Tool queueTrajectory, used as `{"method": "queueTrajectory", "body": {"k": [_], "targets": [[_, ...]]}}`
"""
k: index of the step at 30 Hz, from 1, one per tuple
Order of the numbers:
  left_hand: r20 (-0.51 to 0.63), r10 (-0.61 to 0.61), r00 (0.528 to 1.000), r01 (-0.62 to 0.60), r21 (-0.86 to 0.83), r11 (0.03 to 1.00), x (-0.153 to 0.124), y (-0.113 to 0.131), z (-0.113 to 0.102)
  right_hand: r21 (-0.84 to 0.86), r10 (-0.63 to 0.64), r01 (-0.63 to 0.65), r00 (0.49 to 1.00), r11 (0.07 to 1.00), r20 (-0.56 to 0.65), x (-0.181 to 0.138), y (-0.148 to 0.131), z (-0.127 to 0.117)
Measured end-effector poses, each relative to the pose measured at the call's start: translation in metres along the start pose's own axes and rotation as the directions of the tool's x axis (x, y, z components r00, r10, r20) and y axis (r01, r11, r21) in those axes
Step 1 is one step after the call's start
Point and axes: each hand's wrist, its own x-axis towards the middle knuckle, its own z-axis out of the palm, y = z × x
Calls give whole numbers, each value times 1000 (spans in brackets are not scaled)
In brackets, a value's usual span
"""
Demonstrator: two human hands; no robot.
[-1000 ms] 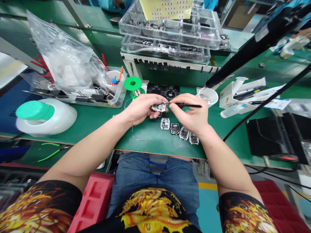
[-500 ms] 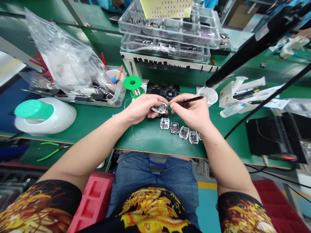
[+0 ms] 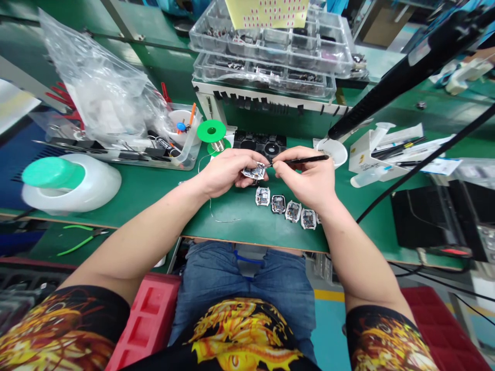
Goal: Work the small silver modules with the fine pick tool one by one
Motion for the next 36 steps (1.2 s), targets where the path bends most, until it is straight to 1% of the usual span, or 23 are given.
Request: {"method": "queueTrajectory", "body": {"k": [8, 14, 18, 23, 25, 29, 33, 36], "targets": [[14, -1, 1000, 1, -41, 999, 1, -2, -2, 7, -51, 51, 998, 999, -23, 0, 1, -1], [33, 13, 999, -11, -55, 998, 1, -2, -1, 28, -65, 65, 998, 997, 8, -1, 3, 0], [24, -9, 1000, 10, -34, 999, 0, 0, -1, -3, -82, 82, 996, 997, 35, -1, 2, -1], [8, -45, 999, 45, -6, 999, -1, 3, -1, -44, -191, 194, 979, 980, 70, -1, 3, -2], [-3, -68, 998, 68, 13, 998, -1, 4, 0, -72, -215, 222, 972, 972, 91, -2, 4, -2], [-20, -94, 995, 95, 44, 995, -2, 5, 0, -105, -225, 237, 967, 966, 116, -3, 6, -2], [-14, -90, 996, 91, 52, 995, -2, 3, -1, -115, -242, 256, 962, 960, 128, -3, 5, -1], [-8, -98, 995, 99, 55, 994, -2, 2, -1, -136, -230, 245, 966, 960, 122, -4, 4, 0]]}}
